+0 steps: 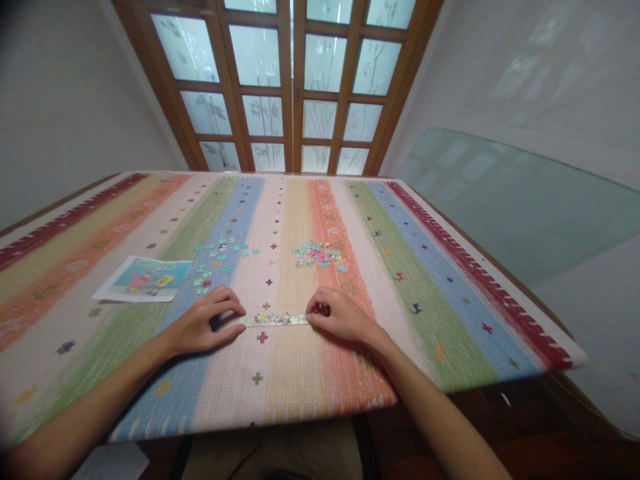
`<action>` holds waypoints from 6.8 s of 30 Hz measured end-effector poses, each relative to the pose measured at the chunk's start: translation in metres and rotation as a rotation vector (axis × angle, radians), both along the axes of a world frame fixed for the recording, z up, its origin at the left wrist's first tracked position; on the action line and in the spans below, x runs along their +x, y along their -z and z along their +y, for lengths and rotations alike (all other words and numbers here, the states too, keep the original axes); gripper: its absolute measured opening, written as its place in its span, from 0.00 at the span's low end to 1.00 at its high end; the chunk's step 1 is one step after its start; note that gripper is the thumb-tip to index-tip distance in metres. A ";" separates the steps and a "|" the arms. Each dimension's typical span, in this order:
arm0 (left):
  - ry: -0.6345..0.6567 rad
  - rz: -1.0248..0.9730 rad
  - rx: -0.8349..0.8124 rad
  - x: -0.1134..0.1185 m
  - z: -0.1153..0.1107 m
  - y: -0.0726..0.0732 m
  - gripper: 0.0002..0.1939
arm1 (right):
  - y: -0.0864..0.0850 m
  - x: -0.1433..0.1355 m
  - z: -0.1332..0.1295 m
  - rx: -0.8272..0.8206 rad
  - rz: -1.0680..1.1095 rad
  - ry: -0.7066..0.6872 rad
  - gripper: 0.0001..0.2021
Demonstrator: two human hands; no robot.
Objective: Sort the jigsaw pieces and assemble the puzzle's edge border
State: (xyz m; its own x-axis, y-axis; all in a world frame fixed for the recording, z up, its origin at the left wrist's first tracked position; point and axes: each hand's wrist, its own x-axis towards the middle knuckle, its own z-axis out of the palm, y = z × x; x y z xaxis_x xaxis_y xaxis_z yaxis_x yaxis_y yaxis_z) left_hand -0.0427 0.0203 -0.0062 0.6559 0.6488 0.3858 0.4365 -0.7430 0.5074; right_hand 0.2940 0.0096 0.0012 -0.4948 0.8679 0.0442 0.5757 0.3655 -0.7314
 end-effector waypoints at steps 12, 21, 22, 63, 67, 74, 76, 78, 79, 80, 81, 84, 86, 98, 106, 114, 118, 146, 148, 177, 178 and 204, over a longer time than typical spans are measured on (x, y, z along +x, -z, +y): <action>0.006 0.006 0.016 0.000 -0.001 0.001 0.05 | 0.003 -0.002 0.000 0.025 -0.018 0.015 0.04; -0.005 0.009 -0.004 0.001 -0.002 0.000 0.04 | 0.003 -0.001 -0.003 0.082 -0.041 -0.010 0.05; -0.006 0.008 -0.005 0.001 -0.002 0.000 0.04 | 0.003 -0.002 -0.003 0.087 -0.052 -0.013 0.05; -0.003 0.021 0.016 0.001 -0.001 0.000 0.04 | 0.004 -0.002 -0.004 0.117 -0.053 -0.002 0.03; -0.008 0.026 0.015 0.000 -0.001 0.000 0.04 | 0.005 -0.002 -0.004 0.134 -0.052 -0.003 0.03; -0.006 0.033 0.013 0.000 -0.002 -0.002 0.04 | 0.006 -0.002 -0.004 0.152 -0.049 -0.002 0.02; -0.012 0.033 0.012 0.000 -0.002 -0.002 0.04 | 0.005 -0.002 -0.004 0.154 -0.055 -0.002 0.03; -0.013 0.031 0.015 0.000 -0.001 -0.001 0.04 | 0.005 -0.002 -0.004 0.156 -0.064 0.000 0.03; -0.013 0.029 0.018 0.000 -0.001 -0.001 0.04 | 0.005 -0.002 -0.004 0.158 -0.067 0.002 0.03; -0.012 0.027 0.021 0.000 -0.001 -0.001 0.04 | 0.005 -0.002 -0.004 0.161 -0.068 0.003 0.03; -0.011 0.025 0.022 0.000 -0.001 0.000 0.04 | 0.006 -0.002 -0.004 0.164 -0.068 0.005 0.03; -0.014 0.019 0.017 0.000 0.000 0.001 0.04 | 0.006 -0.002 -0.003 0.171 -0.068 0.003 0.03; -0.012 0.016 0.013 -0.001 0.000 0.001 0.03 | 0.006 -0.002 -0.003 0.175 -0.074 0.000 0.03; -0.011 0.039 0.017 -0.004 -0.001 -0.001 0.04 | 0.005 0.001 -0.004 0.189 -0.082 -0.015 0.05; -0.012 0.044 0.001 -0.003 -0.002 -0.003 0.04 | 0.005 0.000 -0.004 0.181 -0.080 -0.012 0.04; -0.007 0.047 -0.006 -0.004 -0.003 -0.002 0.04 | 0.004 0.000 -0.004 0.181 -0.091 -0.013 0.03; -0.005 0.036 -0.003 -0.003 -0.002 -0.002 0.04 | 0.003 0.000 -0.004 0.173 -0.107 -0.014 0.03; -0.046 0.045 0.001 -0.002 -0.003 -0.006 0.05 | 0.003 -0.001 -0.005 0.181 -0.093 -0.017 0.03; -0.041 0.046 0.006 -0.003 -0.003 -0.005 0.05 | 0.003 -0.001 -0.005 0.177 -0.089 -0.016 0.03; -0.005 0.027 0.027 -0.001 -0.003 -0.004 0.03 | 0.005 -0.002 -0.004 0.198 -0.101 -0.020 0.03; -0.008 0.027 0.025 -0.001 -0.004 -0.004 0.04 | 0.005 -0.002 -0.005 0.199 -0.103 -0.019 0.03; -0.012 0.035 0.013 -0.003 -0.002 -0.001 0.04 | 0.008 0.000 -0.003 0.201 -0.086 -0.016 0.03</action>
